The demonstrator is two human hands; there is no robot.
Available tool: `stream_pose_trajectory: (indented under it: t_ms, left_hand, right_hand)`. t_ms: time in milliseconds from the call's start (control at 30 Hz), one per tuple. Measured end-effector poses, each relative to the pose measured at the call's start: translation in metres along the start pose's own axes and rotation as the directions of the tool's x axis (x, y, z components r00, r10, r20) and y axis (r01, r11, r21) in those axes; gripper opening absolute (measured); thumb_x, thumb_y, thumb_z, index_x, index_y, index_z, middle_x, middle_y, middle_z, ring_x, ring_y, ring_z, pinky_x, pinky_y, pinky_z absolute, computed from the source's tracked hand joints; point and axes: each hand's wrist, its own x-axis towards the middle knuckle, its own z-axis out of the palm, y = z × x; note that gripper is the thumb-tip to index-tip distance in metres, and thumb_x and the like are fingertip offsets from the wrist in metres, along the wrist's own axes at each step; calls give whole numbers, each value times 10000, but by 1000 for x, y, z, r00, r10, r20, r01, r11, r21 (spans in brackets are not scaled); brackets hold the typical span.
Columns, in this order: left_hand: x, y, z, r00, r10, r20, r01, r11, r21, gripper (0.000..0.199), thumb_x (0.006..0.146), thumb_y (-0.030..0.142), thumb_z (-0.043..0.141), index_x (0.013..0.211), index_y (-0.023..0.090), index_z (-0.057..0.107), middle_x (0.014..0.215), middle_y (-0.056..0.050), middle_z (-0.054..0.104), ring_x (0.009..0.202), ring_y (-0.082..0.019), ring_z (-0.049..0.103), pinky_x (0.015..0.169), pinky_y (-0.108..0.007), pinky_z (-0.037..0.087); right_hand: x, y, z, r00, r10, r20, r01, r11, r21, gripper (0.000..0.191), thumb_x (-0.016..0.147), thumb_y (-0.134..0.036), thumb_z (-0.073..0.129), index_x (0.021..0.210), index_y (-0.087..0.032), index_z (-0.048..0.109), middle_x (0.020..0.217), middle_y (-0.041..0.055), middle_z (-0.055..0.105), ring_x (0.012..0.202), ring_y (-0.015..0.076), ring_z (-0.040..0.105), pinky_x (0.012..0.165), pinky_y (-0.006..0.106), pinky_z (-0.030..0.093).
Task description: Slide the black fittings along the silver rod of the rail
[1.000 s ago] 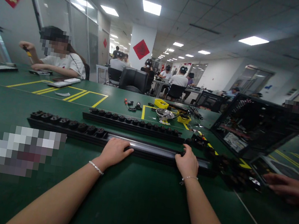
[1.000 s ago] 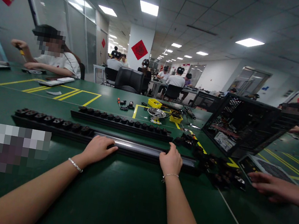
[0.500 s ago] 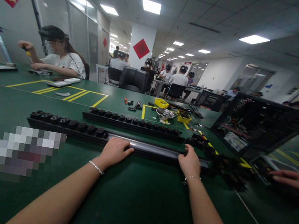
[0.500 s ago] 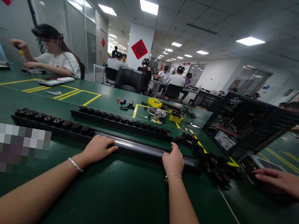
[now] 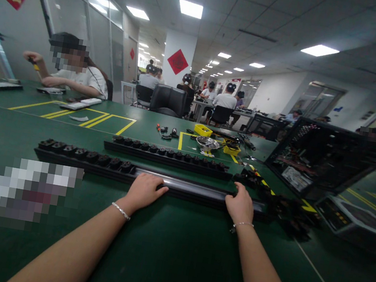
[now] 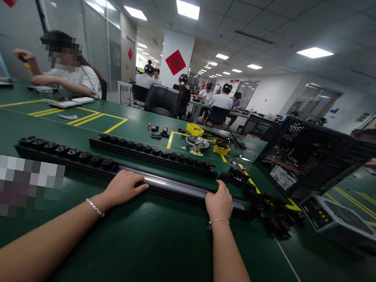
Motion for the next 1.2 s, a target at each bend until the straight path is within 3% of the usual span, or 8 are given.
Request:
stream_pose_trajectory:
  t_ms: [833,1200]
  left_hand:
    - [0,1,-2,1000,-14,9,14,1000,-19,391,861,511,369,802,224,628,841,-42,686,824,-210,599,764,-351,388]
    - [0,1,-2,1000,-5,9,5,1000,-5,371,863,500,382,797,227,624,842,-41,689,835,-219,606,764,-356,391]
  right_hand:
    - [4,5,1,1000,18,5,-18,999,33,534,738,-190,450,1273,-176,460,1214,95,561,1104,246,510,903,349,400]
    - [5,8,-1,999,40,-19,-41,999,-27,461,721,-251,492,1174,-189,555,1086,69,636,1046,244,542,877,353,411]
